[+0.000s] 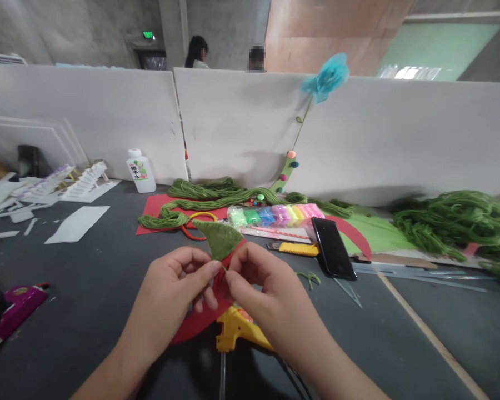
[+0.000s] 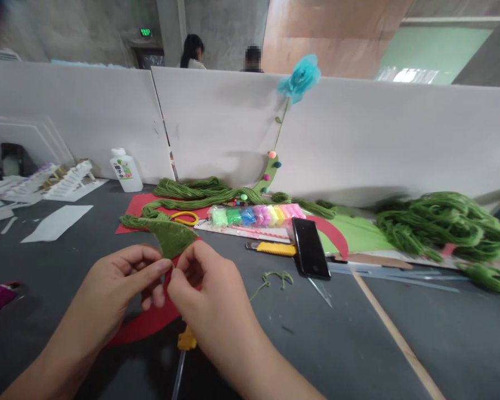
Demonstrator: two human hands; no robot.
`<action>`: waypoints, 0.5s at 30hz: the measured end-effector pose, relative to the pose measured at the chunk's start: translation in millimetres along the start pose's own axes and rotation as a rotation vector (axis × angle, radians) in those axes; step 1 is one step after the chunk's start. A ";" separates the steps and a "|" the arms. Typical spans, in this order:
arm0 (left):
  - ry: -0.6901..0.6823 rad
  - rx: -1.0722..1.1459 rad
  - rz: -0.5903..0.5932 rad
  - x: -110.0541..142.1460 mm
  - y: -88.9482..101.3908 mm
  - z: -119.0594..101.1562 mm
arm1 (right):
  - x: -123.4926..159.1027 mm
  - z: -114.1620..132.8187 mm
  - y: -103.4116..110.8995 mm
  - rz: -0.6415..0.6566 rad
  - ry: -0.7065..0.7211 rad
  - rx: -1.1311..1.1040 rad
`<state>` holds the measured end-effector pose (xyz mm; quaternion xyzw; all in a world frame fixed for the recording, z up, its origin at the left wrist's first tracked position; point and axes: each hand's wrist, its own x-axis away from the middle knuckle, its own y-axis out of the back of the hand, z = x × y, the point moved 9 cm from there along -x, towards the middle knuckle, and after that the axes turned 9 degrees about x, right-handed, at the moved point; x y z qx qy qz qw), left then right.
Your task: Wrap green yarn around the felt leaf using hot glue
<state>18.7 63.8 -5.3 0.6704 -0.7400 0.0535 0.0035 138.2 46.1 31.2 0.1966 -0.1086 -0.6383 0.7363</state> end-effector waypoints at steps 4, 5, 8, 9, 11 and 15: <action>0.035 0.047 0.046 -3.4 -2.0 5.8 | -1.2 -1.8 0.5 0.076 -0.012 -0.011; 0.045 0.056 0.056 -3.4 -2.5 6.7 | -0.9 0.0 5.5 0.054 0.012 0.098; 0.089 0.083 0.092 -2.2 -6.2 9.6 | 2.2 9.3 22.6 -0.061 0.102 0.438; 0.102 0.094 0.109 -1.6 -8.3 10.3 | 3.5 12.0 26.6 -0.092 0.125 0.518; 0.115 0.119 0.139 -0.8 -12.7 10.4 | 5.2 15.9 30.8 -0.127 0.157 0.615; 0.123 0.165 0.135 -0.7 -15.0 9.9 | 3.7 17.7 34.8 -0.145 0.163 0.591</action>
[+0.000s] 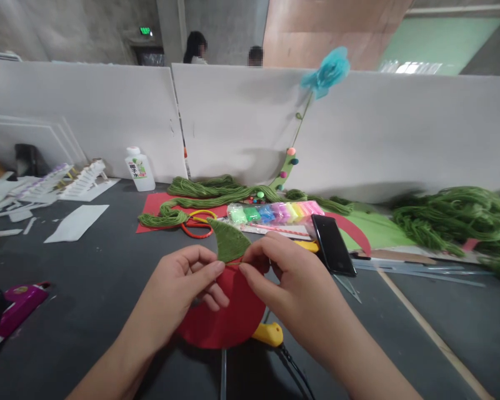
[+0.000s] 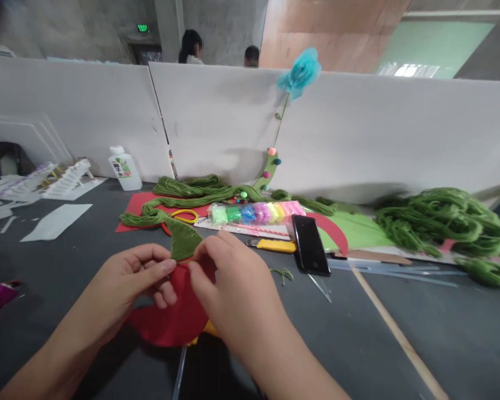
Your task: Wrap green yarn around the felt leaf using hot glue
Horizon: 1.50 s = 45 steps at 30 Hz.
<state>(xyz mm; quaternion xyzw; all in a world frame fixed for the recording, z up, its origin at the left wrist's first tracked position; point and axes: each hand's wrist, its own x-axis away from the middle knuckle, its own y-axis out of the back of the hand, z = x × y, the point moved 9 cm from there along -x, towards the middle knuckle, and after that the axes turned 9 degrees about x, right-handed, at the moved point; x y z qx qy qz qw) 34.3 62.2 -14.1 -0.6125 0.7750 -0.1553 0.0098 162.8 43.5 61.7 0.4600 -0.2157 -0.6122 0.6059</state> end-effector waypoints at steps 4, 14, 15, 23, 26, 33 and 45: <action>-0.008 0.024 -0.002 0.1 0.8 -0.2 | -4.2 -8.9 1.6 0.007 -0.073 -0.088; -0.065 0.059 0.022 1.9 -0.4 -4.2 | -7.0 -19.3 4.6 0.021 -0.133 -0.188; -0.067 0.062 0.025 2.3 -0.5 -4.5 | -7.2 -19.4 5.4 0.020 -0.129 -0.193; -0.121 0.034 0.016 3.6 1.5 -8.1 | -7.7 -23.1 5.2 0.059 -0.134 -0.198; -0.129 0.010 0.025 4.1 1.0 -8.1 | -8.9 -18.1 7.3 0.076 -0.084 -0.148; -0.126 -0.054 0.040 7.0 -0.7 -10.0 | -7.6 -11.7 13.0 0.069 -0.053 -0.123; -0.072 -0.144 0.071 5.4 0.5 -5.1 | -4.6 -2.5 5.2 0.146 0.076 -0.089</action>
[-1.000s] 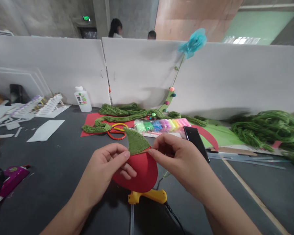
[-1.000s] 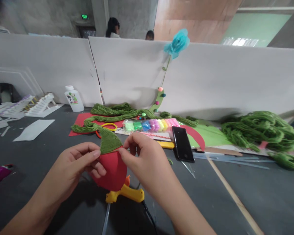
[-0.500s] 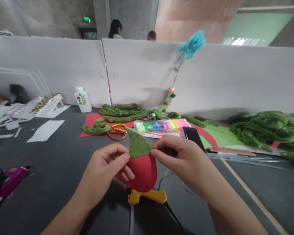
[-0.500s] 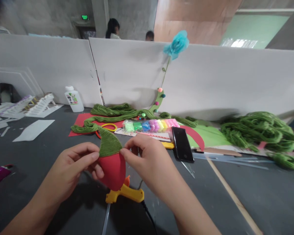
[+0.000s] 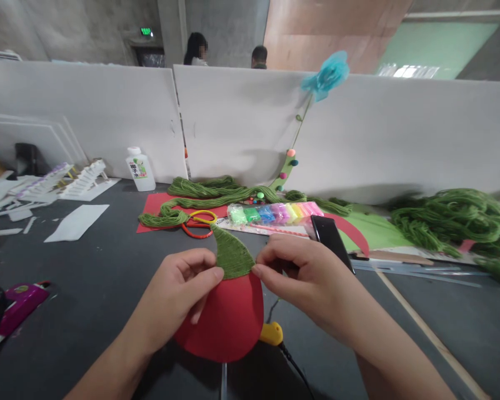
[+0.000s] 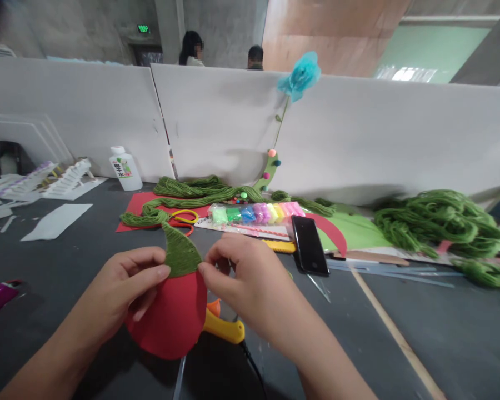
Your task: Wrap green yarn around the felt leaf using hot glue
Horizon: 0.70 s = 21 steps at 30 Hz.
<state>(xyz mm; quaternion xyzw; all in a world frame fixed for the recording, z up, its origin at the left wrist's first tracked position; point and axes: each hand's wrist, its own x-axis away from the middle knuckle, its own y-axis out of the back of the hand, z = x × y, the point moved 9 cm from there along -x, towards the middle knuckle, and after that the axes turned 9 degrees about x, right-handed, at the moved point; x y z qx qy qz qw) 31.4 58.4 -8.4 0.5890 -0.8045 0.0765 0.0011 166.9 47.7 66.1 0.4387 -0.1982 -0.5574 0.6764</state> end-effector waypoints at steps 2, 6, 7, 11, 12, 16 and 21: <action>0.008 -0.009 0.008 0.0 -0.2 0.8 | 0.7 0.8 -0.4 0.011 0.020 -0.002; 0.010 0.013 0.031 -1.2 -1.2 2.8 | 1.0 0.2 0.8 0.012 0.017 -0.035; 0.007 0.019 0.034 -1.4 -1.2 3.0 | 0.9 0.2 1.2 0.011 0.013 -0.043; 0.001 0.038 0.039 -1.4 -0.4 3.5 | 0.7 0.3 2.6 0.007 -0.002 -0.055; 0.001 0.045 0.043 -1.3 -0.3 3.4 | 0.5 0.0 2.3 0.009 -0.010 -0.059; -0.020 0.077 0.087 -1.3 -3.6 -0.5 | -0.5 -0.1 -1.2 0.029 -0.024 -0.081; -0.035 0.083 0.159 -1.1 -12.3 -5.4 | -0.8 -1.4 -8.6 0.054 -0.034 -0.075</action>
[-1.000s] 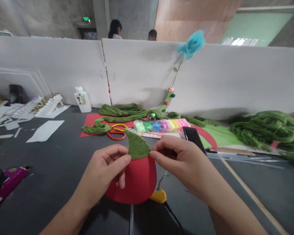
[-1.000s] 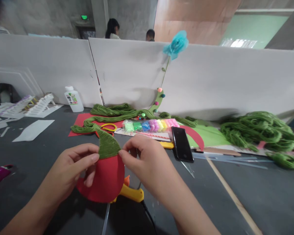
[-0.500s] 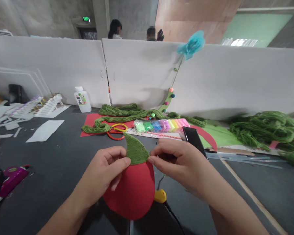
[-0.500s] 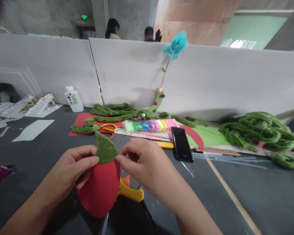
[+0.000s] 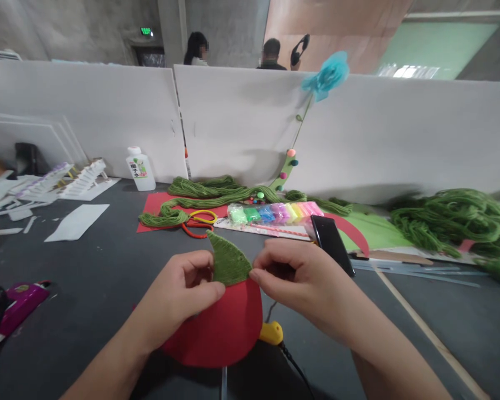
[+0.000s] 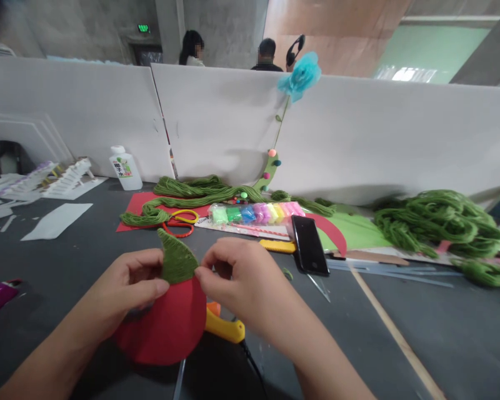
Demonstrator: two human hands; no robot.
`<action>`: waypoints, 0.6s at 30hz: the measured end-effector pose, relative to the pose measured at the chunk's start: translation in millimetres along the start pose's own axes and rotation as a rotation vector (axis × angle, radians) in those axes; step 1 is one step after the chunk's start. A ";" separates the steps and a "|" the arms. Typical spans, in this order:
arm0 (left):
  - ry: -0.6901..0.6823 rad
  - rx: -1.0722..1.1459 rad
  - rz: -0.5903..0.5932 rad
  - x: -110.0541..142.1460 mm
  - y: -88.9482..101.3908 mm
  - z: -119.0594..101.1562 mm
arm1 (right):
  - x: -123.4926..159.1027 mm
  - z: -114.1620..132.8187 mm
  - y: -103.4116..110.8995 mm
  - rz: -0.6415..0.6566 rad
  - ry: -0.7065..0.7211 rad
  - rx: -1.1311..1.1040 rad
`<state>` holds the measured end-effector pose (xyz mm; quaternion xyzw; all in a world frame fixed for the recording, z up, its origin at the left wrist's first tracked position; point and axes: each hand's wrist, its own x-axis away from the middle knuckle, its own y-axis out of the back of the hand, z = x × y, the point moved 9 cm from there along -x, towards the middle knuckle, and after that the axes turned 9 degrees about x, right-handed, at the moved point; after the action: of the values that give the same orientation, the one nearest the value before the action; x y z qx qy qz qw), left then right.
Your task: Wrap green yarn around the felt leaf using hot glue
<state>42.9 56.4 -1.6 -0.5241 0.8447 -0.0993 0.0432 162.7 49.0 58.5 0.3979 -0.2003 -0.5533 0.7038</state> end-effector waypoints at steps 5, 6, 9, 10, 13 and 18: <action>0.052 0.012 0.024 -0.2 -5.1 4.7 | 0.8 -1.9 -7.0 0.029 -0.017 0.050; 0.061 0.015 0.013 -0.4 -4.6 5.6 | 0.9 -1.4 -7.7 0.029 -0.016 0.069; 0.070 0.025 -0.034 -0.9 -1.8 7.1 | 1.0 1.5 -8.7 0.015 -0.002 0.114; 0.071 0.029 -0.049 -1.1 -0.7 7.5 | 0.9 2.3 -9.1 0.012 0.001 0.122; 0.086 0.045 -0.075 -1.5 1.9 10.7 | 0.4 3.3 -10.7 0.018 0.002 0.133; 0.106 0.045 -0.070 -2.5 2.8 14.5 | -0.8 4.1 -11.1 0.020 0.007 0.129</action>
<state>44.2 58.0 -16.4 -0.5462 0.8246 -0.1472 0.0068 152.7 47.5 52.5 0.4424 -0.2371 -0.5307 0.6830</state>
